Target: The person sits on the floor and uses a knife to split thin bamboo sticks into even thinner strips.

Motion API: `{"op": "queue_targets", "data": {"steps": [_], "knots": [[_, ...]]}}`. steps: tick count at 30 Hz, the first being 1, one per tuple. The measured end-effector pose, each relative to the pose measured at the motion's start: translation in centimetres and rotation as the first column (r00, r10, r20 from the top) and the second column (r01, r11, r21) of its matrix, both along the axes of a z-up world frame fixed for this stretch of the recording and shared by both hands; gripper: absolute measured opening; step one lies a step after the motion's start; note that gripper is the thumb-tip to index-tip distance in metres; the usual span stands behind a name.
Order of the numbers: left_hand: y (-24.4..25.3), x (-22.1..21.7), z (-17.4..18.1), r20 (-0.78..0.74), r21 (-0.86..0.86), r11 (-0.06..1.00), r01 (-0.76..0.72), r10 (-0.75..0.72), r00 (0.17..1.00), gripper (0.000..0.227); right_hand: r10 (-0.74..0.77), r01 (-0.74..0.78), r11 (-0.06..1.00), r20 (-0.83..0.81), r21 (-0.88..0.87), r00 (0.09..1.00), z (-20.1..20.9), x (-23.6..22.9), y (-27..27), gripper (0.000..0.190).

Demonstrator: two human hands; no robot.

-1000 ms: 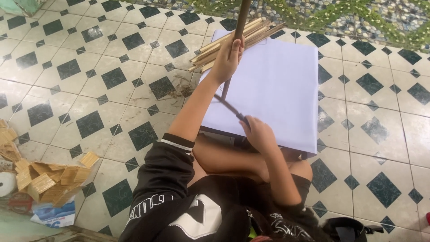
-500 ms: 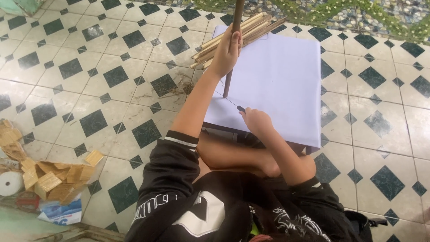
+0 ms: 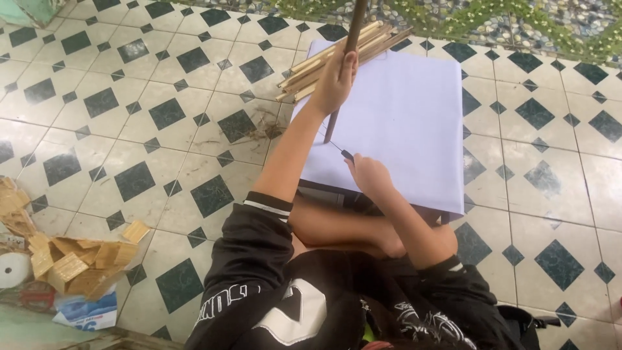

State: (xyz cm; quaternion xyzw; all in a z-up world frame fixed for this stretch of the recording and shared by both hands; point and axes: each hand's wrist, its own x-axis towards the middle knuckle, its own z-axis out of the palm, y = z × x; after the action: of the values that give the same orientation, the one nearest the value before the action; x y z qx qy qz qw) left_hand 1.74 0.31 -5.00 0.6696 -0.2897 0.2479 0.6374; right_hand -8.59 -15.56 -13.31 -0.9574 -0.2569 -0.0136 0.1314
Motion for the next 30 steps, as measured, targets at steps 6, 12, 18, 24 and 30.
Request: {"op": "queue_targets", "data": {"steps": [6,12,18,24,30], "knots": [[0.2,-2.1,1.3,-0.044,-0.056,0.998,-0.015,0.013,0.999,0.025,-0.012,-0.024,0.992,0.284,0.121,0.959,4.7,-0.2,0.0,0.030],[-0.8,-2.3,1.3,-0.053,-0.021,0.998,-0.059,0.058,0.997,0.031,-0.004,-0.039,0.994,0.378,0.106,0.926,3.1,-0.2,-0.9,0.028],[-1.4,-1.9,1.2,0.002,0.014,0.997,-0.078,0.078,0.997,0.028,-0.010,-0.024,0.990,0.244,0.137,0.970,4.1,-0.4,-1.5,0.030],[-1.3,-1.9,1.4,-0.021,-0.013,0.999,-0.048,0.047,0.999,0.032,-0.014,-0.003,0.983,0.090,0.186,0.996,2.5,-0.1,-1.6,0.032],[-1.1,-1.3,1.5,-0.023,-0.071,0.996,-0.048,0.046,0.999,0.028,-0.074,0.088,0.991,-0.122,0.105,0.990,-3.0,-0.1,-2.2,0.039]]}}
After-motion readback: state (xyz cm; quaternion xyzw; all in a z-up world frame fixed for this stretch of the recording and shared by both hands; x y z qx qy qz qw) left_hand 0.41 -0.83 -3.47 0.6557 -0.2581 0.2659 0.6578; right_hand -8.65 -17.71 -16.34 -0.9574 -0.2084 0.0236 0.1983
